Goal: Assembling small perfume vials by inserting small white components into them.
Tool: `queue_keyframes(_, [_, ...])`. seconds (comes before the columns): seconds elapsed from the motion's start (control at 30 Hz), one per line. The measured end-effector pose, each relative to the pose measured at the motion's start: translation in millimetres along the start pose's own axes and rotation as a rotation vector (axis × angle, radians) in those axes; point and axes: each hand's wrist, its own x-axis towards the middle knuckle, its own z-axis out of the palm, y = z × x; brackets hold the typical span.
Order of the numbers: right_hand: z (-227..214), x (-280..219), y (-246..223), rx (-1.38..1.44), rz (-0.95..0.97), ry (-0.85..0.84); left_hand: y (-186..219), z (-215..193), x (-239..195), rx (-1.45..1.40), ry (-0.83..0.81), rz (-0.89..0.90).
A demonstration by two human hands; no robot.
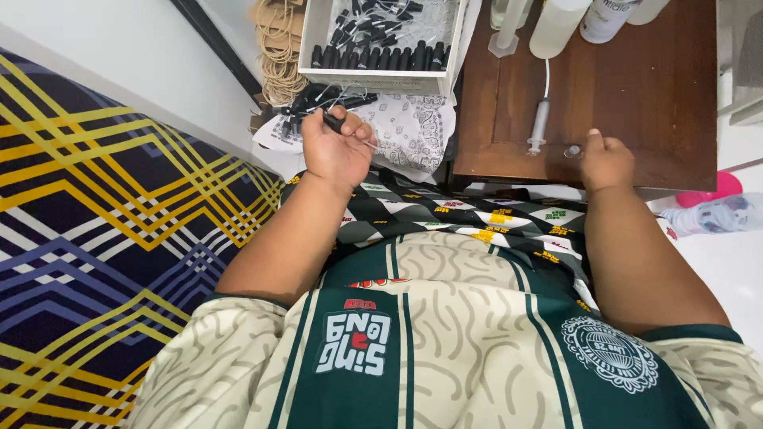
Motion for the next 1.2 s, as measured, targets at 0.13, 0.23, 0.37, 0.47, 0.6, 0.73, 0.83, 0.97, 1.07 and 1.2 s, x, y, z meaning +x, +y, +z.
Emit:
queue_keyframes(0.13, [8, 14, 12, 0.012, -0.048, 0.014, -2, 0, 3, 0.075, 0.005, -0.009])
queue_keyframes(0.23, [-1, -1, -5, 0.064, -0.017, -0.003, -2, 2, 1, 0.066, -0.021, 0.017])
queue_keyframes(0.37, [-1, -2, -6, 0.112, 0.057, -0.029, 1, 16, -5, 0.119, 0.031, 0.001])
queue_keyframes(0.47, [2, -4, -3, 0.132, 0.011, -0.008, 0, 11, -3, 0.118, 0.01, -0.021])
queue_keyframes(0.6, [-9, -22, -28, 0.228, 0.033, -0.085, 0, 12, -4, 0.138, -0.008, -0.032])
queue_keyframes(0.73, [-8, -55, -59, 0.405, 0.091, -0.177, -10, -1, -2, 0.128, -0.154, -0.05])
queue_keyframes(0.83, [-7, -89, -81, 0.482, -0.095, -0.272, -26, -8, 4, 0.368, -0.312, -0.105])
queue_keyframes(0.97, [2, -129, -113, 0.828, -0.16, -0.527, -55, -1, -11, 0.64, -0.397, -0.136])
queue_keyframes(1.07, [14, -145, -116, 0.923, -0.203, -0.703, -68, 13, -35, 0.859, -0.407, -0.136])
queue_keyframes(1.2, [34, -166, -108, 1.096, -0.152, -0.812, -98, -8, -22, 0.972, -0.463, -0.116])
